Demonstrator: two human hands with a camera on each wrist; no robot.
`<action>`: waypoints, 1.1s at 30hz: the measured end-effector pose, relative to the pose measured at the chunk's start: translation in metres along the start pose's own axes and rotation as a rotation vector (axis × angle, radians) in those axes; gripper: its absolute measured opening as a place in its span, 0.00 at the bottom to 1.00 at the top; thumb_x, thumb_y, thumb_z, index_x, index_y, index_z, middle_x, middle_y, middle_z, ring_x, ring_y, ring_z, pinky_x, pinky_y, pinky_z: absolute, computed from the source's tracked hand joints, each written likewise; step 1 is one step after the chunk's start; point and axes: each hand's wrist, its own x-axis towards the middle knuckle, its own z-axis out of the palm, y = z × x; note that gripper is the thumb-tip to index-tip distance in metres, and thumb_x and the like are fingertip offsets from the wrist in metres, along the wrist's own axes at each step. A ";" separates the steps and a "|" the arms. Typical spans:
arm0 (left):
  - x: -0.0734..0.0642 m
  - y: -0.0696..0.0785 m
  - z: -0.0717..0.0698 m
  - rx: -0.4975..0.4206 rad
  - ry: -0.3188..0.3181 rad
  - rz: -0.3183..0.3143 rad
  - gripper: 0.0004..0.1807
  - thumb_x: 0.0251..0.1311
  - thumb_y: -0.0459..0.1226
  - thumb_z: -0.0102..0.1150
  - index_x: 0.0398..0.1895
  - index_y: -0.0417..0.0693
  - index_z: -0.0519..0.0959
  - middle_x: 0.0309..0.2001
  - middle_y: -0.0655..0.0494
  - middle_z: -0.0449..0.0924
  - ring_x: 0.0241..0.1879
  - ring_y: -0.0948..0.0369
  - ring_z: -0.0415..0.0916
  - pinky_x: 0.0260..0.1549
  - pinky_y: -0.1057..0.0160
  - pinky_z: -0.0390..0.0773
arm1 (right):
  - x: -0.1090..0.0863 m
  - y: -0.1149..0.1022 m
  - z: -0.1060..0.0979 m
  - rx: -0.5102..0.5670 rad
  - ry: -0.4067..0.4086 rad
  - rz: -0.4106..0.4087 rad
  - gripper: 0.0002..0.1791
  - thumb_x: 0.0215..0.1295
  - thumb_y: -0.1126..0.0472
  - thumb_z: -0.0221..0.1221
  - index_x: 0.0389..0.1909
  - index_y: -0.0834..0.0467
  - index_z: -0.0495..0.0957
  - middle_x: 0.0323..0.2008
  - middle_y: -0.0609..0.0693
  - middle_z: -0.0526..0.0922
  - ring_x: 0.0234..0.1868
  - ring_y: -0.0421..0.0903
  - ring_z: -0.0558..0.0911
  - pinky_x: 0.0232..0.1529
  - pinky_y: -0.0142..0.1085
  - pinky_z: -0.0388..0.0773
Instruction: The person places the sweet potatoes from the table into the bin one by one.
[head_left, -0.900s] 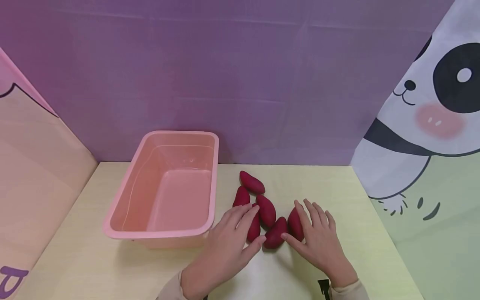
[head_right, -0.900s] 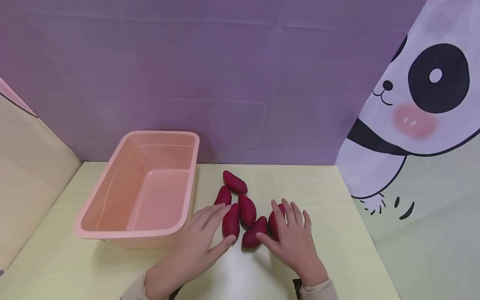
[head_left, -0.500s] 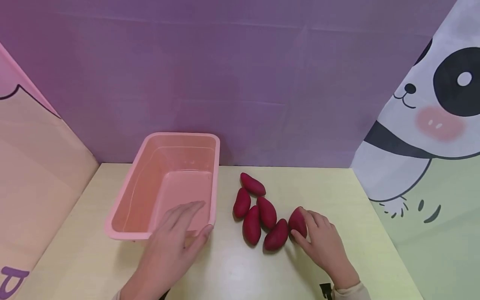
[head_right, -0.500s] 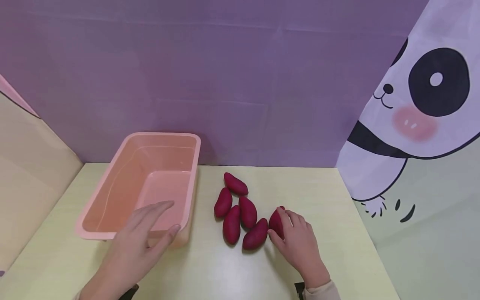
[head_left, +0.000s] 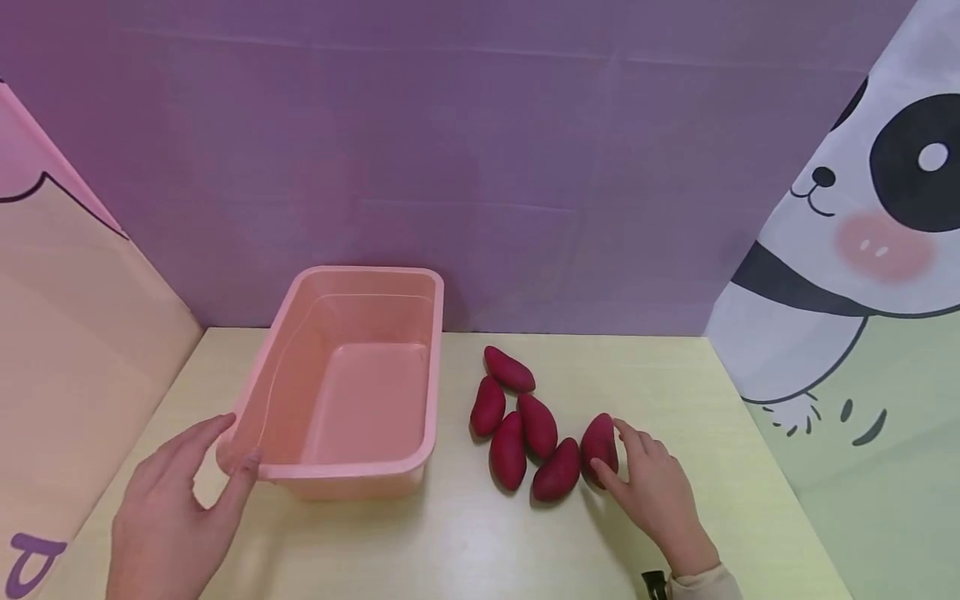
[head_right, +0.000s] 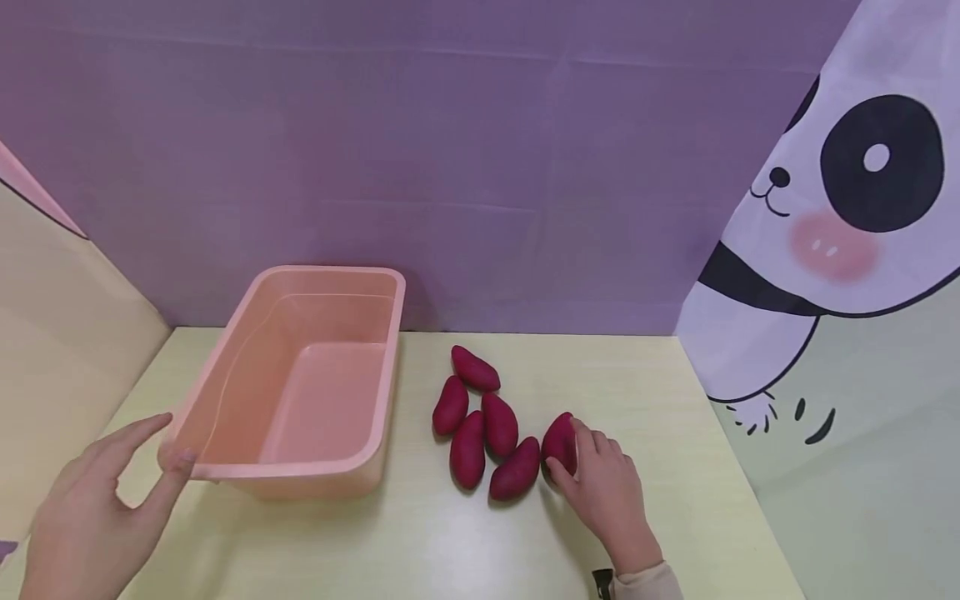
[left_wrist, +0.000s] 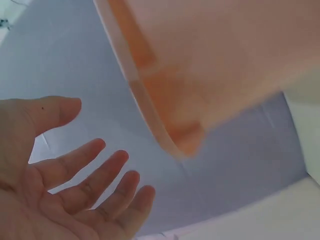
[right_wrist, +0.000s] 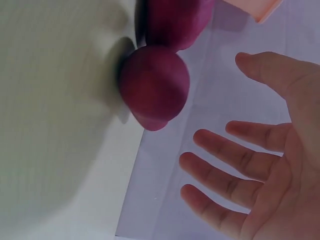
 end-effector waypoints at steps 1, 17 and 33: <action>0.000 -0.005 -0.003 0.014 0.005 -0.041 0.24 0.57 0.35 0.71 0.58 0.45 0.81 0.56 0.42 0.79 0.52 0.62 0.76 0.46 0.54 0.78 | 0.000 0.000 0.000 -0.005 -0.004 0.010 0.36 0.60 0.51 0.71 0.63 0.65 0.72 0.48 0.63 0.82 0.46 0.62 0.81 0.41 0.58 0.84; 0.007 -0.070 -0.008 -0.799 -0.255 -0.432 0.22 0.64 0.30 0.65 0.62 0.43 0.78 0.51 0.64 0.82 0.41 0.66 0.85 0.38 0.63 0.87 | -0.008 0.001 0.007 0.018 -0.066 0.130 0.39 0.58 0.43 0.71 0.62 0.64 0.72 0.43 0.58 0.84 0.39 0.59 0.81 0.31 0.50 0.84; 0.006 -0.082 0.001 -1.106 -0.285 -0.510 0.20 0.66 0.25 0.60 0.61 0.39 0.79 0.51 0.55 0.82 0.46 0.59 0.85 0.44 0.55 0.85 | -0.009 0.003 0.018 0.155 -0.156 0.282 0.37 0.61 0.45 0.69 0.60 0.66 0.71 0.41 0.56 0.86 0.39 0.56 0.83 0.29 0.43 0.82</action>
